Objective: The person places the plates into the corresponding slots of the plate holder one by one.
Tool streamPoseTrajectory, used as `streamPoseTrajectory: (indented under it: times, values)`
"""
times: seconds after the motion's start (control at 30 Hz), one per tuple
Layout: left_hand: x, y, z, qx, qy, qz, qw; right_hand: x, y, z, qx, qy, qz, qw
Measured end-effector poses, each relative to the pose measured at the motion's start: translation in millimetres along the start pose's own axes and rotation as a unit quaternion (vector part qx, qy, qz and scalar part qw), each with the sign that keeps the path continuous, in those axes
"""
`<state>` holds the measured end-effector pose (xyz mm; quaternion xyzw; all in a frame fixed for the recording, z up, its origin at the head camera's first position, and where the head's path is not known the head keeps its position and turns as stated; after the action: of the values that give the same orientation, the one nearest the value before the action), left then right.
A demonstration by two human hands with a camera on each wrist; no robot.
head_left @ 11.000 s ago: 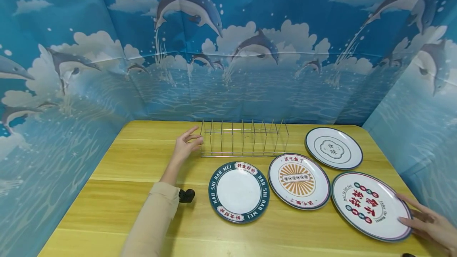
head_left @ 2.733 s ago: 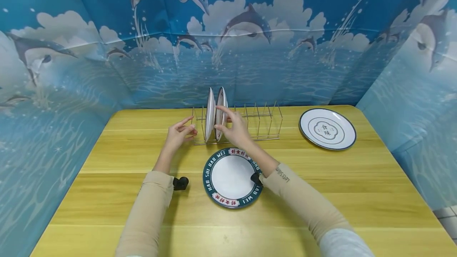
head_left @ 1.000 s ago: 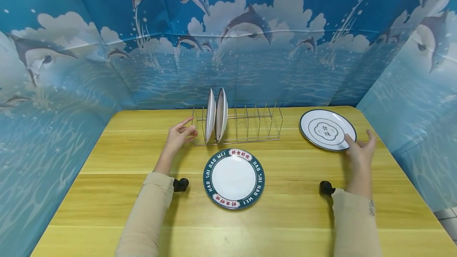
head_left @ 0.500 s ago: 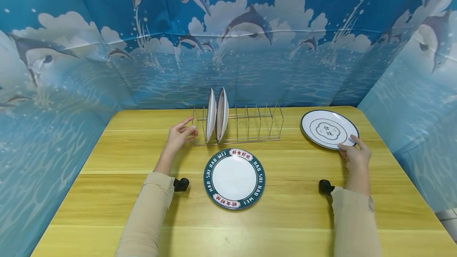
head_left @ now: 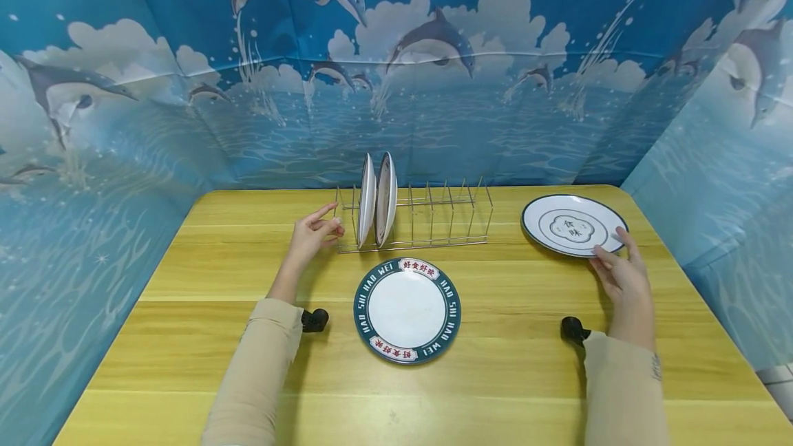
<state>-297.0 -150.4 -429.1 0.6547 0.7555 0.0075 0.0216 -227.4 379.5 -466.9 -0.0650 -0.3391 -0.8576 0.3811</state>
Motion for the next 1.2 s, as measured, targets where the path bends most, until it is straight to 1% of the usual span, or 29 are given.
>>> streamPoseTrajectory:
  times: [0.07, 0.13, 0.17, 0.23, 0.3, 0.37, 0.43, 0.5, 0.6, 0.63, 0.67, 0.73, 0.8, 0.9, 1.0, 1.13, 1.2]
  values:
    - [-0.2, 0.0, 0.2, 0.000, 0.001, 0.001, 1.0000, 0, -0.3, 1, -0.007, -0.028, 0.023, 0.9993]
    - [-0.2, 0.0, 0.1, -0.002, 0.003, 0.000, 1.0000, 1, -5.3, 3, -0.029, -0.037, 0.041, 0.9980]
    - [-0.2, -0.2, 0.5, -0.003, 0.003, 0.000, 1.0000, 0, -11.3, 4, -0.049, -0.033, 0.045, 0.9973]
    - [-0.3, -1.1, 1.6, -0.003, 0.004, 0.000, 1.0000, -3, -29.6, 6, -0.089, -0.035, 0.054, 0.9940]
    - [-0.6, -2.8, 3.5, -0.002, 0.005, 0.000, 1.0000, -5, -48.1, 8, -0.139, -0.032, 0.069, 0.9873]
    - [-1.1, -5.3, 6.8, -0.001, 0.005, 0.000, 1.0000, -2, -57.6, 11, -0.180, -0.033, 0.085, 0.9795]
    - [-1.6, -8.1, 11.1, 0.000, 0.004, -0.001, 1.0000, 10, -47.1, 18, -0.202, -0.041, 0.089, 0.9745]
    - [-2.0, -10.8, 15.4, 0.004, 0.001, -0.003, 1.0000, 30, -17.6, 26, -0.211, -0.040, 0.089, 0.9726]
    - [-2.0, -13.2, 19.5, 0.013, -0.002, -0.004, 0.9999, 63, 36.6, 35, -0.217, -0.042, 0.101, 0.9701]
    - [-2.0, -13.4, 20.0, 0.016, -0.002, -0.004, 0.9999, 72, 50.4, 36, -0.219, -0.045, 0.115, 0.9678]
    - [-2.0, -13.3, 20.0, 0.017, -0.002, -0.005, 0.9998, 82, 65.3, 38, -0.223, -0.036, 0.127, 0.9659]
    - [-1.9, -12.6, 19.3, 0.018, -0.002, -0.004, 0.9998, 97, 82.7, 37, -0.233, -0.027, 0.152, 0.9601]
    - [-2.1, -11.4, 17.4, 0.016, -0.004, -0.001, 0.9999, 109, 93.4, 34, -0.243, -0.015, 0.175, 0.9540]
    - [-1.7, -7.6, 11.0, 0.010, -0.001, 0.002, 1.0000, 126, 103.0, 28, -0.261, 0.010, 0.210, 0.9421]
    - [-0.8, -3.2, 3.9, 0.005, 0.002, 0.002, 1.0000, 143, 110.1, 18, -0.264, 0.038, 0.245, 0.9321]
    - [0.1, -0.1, -0.1, 0.000, 0.000, -0.001, 1.0000, 165, 119.0, 2, -0.263, 0.089, 0.277, 0.9201]
    - [0.3, 0.3, -0.3, -0.002, -0.002, -0.003, 1.0000, 174, 123.6, -6, -0.271, 0.118, 0.289, 0.9105]
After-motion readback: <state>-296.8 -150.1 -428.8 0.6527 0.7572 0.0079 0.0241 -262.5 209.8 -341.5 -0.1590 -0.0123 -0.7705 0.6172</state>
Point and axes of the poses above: each hand's wrist, its own y-axis away from the middle knuckle, its own x-axis out of the palm, z = x × y, the point moved 2 cm from there along -y, towards the middle knuckle, and after that the axes turned 14 degrees about -z, right-handed, at the moved point
